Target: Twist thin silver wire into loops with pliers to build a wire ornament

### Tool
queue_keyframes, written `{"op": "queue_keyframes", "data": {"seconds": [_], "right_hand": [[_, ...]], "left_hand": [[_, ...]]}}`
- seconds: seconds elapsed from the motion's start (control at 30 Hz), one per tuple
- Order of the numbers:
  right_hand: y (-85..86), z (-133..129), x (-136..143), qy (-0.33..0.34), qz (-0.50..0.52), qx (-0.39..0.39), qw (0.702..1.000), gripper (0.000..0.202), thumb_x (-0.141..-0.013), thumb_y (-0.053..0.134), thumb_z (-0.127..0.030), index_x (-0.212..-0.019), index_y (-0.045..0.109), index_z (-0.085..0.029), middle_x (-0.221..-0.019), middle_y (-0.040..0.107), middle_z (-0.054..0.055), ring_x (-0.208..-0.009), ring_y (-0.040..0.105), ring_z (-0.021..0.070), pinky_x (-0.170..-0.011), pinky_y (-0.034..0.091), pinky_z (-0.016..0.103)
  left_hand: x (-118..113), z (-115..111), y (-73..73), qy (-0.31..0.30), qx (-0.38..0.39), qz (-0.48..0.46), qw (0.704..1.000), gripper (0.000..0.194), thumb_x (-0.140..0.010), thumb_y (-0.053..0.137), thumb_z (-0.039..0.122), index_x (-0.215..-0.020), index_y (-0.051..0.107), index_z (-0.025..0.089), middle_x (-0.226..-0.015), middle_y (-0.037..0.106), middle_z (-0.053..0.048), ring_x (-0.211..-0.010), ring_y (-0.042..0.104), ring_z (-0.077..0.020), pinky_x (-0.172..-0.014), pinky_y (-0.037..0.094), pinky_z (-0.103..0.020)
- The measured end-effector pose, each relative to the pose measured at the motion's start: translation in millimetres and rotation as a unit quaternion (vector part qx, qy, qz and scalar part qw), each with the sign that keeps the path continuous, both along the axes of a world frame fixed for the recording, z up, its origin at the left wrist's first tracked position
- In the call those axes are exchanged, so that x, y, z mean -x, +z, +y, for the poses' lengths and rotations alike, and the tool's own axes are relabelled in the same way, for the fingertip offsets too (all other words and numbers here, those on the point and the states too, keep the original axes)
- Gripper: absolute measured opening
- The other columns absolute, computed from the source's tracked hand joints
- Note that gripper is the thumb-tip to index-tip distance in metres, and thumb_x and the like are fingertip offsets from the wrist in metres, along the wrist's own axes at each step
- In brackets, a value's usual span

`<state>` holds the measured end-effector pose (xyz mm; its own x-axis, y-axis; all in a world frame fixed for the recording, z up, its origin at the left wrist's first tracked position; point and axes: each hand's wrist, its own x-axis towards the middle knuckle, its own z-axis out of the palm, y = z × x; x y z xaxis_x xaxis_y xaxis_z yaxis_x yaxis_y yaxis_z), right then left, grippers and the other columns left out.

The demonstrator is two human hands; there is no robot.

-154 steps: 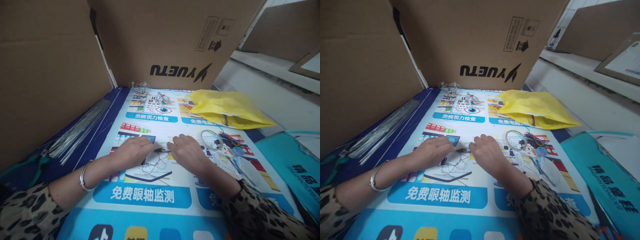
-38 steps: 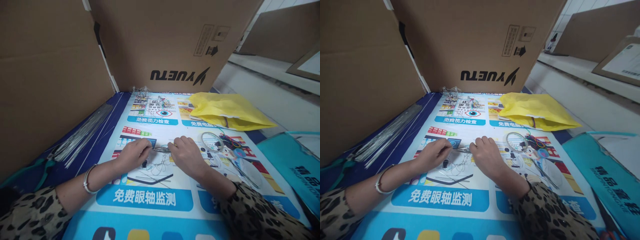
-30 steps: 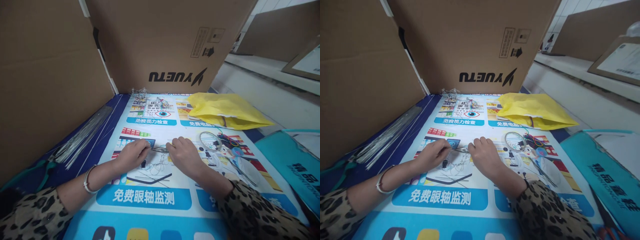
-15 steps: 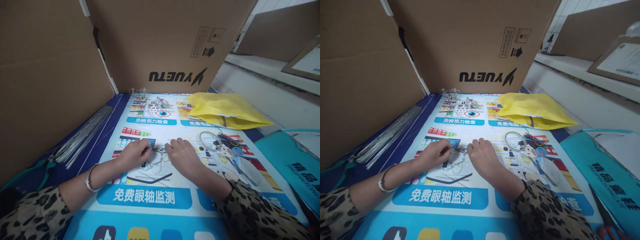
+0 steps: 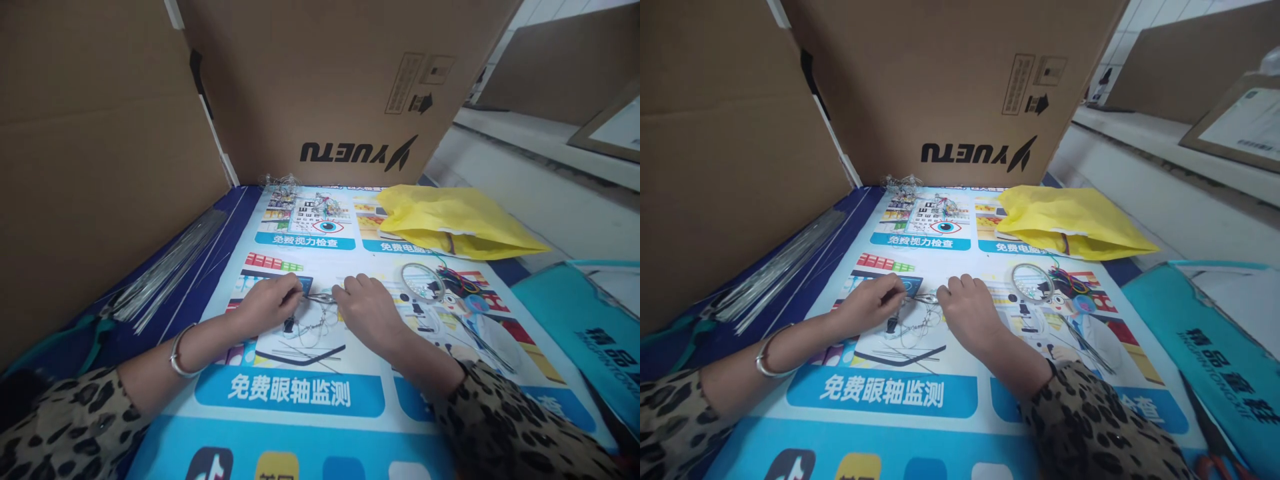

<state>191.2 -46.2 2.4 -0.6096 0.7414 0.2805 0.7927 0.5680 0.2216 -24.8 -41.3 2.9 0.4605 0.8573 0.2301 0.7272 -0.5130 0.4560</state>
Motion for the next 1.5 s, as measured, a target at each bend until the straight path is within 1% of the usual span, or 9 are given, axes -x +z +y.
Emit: {"op": "queue_keyframes", "data": {"seconds": [0.13,0.33,0.6,1.0,1.1,1.2,1.23,1.37,1.5], "right_hand": [[-6.4,9.6,-6.2,-0.009,0.063,0.02,0.998,0.012,-0.077,0.051,-0.016,-0.084,0.061,-0.019,-0.078,0.056,0.005,-0.078,0.044,0.0185,-0.066,0.027,0.03],[-13.0,19.2,-11.7,-0.024,0.173,0.063,0.982,0.023,-0.076,0.052,-0.016,-0.096,0.063,-0.02,-0.082,0.058,0.004,-0.081,0.047,0.0165,-0.071,0.034,0.027],[-13.4,18.1,-10.6,0.004,0.17,0.06,0.984,0.022,-0.075,0.053,-0.015,-0.093,0.065,-0.02,-0.081,0.059,0.005,-0.081,0.049,0.0166,-0.073,0.036,0.028],[-14.6,21.5,-9.8,-0.024,0.212,0.062,0.975,0.02,-0.077,0.052,-0.018,-0.092,0.064,-0.02,-0.081,0.06,0.004,-0.08,0.051,0.0163,-0.072,0.039,0.027],[-15.3,21.6,-10.1,0.001,0.25,0.052,0.967,0.018,-0.077,0.051,-0.018,-0.091,0.063,-0.019,-0.082,0.061,0.004,-0.081,0.052,0.0159,-0.074,0.04,0.028],[-15.5,21.3,-10.4,0.021,0.286,0.056,0.956,0.016,-0.078,0.051,-0.018,-0.089,0.062,-0.019,-0.082,0.061,0.004,-0.082,0.053,0.0156,-0.076,0.041,0.028],[-15.6,21.4,-10.5,0.025,0.294,0.06,0.954,0.015,-0.078,0.051,-0.019,-0.089,0.062,-0.018,-0.082,0.061,0.004,-0.081,0.053,0.0157,-0.076,0.041,0.028],[-16.3,23.0,-11.3,0.028,0.319,0.074,0.944,0.014,-0.077,0.053,-0.019,-0.087,0.063,-0.018,-0.079,0.06,0.004,-0.08,0.053,0.0159,-0.075,0.042,0.028],[-17.8,24.7,-11.8,0.025,0.321,0.088,0.943,0.015,-0.076,0.053,-0.019,-0.088,0.063,-0.018,-0.08,0.061,0.003,-0.08,0.054,0.0156,-0.075,0.043,0.028]], "left_hand": [[6.0,5.2,-3.1,-0.023,-0.026,-0.048,0.998,0.01,-0.086,0.043,0.02,-0.081,0.052,0.018,-0.076,0.059,0.0,-0.068,0.054,-0.0114,-0.062,0.039,-0.022],[9.7,9.8,-4.7,-0.038,-0.022,-0.12,0.992,0.008,-0.086,0.047,0.018,-0.081,0.055,0.018,-0.077,0.06,0.0,-0.071,0.055,-0.0099,-0.066,0.041,-0.021],[7.9,9.1,-2.1,-0.045,-0.03,-0.133,0.99,0.009,-0.084,0.049,0.017,-0.08,0.056,0.017,-0.077,0.061,-0.001,-0.072,0.056,-0.0108,-0.066,0.043,-0.022],[6.0,12.4,-7.7,-0.069,-0.058,-0.092,0.992,0.015,-0.087,0.044,0.02,-0.09,0.058,0.018,-0.081,0.06,-0.004,-0.078,0.055,-0.0132,-0.07,0.044,-0.025],[5.3,10.8,-2.4,-0.065,-0.083,-0.109,0.988,0.015,-0.087,0.045,0.021,-0.095,0.057,0.018,-0.086,0.061,-0.005,-0.083,0.056,-0.015,-0.074,0.045,-0.028],[4.6,-6.2,10.7,-0.015,-0.17,-0.152,0.974,0.011,-0.085,0.049,0.018,-0.093,0.056,0.018,-0.089,0.061,-0.005,-0.087,0.055,-0.0157,-0.079,0.045,-0.031],[4.0,-15.8,15.8,-0.019,-0.19,-0.147,0.971,0.01,-0.084,0.05,0.015,-0.091,0.055,0.019,-0.086,0.061,-0.004,-0.085,0.055,-0.0152,-0.077,0.045,-0.03],[-2.3,-60.6,29.8,-0.168,-0.22,0.016,0.961,0.016,-0.081,0.05,0.013,-0.094,0.054,0.02,-0.085,0.063,-0.003,-0.075,0.056,-0.0155,-0.069,0.045,-0.03],[-11.0,-85.8,29.4,-0.166,-0.142,0.195,0.956,0.023,-0.078,0.045,0.008,-0.096,0.054,0.018,-0.083,0.061,-0.005,-0.066,0.053,-0.0166,-0.059,0.042,-0.031]]}}
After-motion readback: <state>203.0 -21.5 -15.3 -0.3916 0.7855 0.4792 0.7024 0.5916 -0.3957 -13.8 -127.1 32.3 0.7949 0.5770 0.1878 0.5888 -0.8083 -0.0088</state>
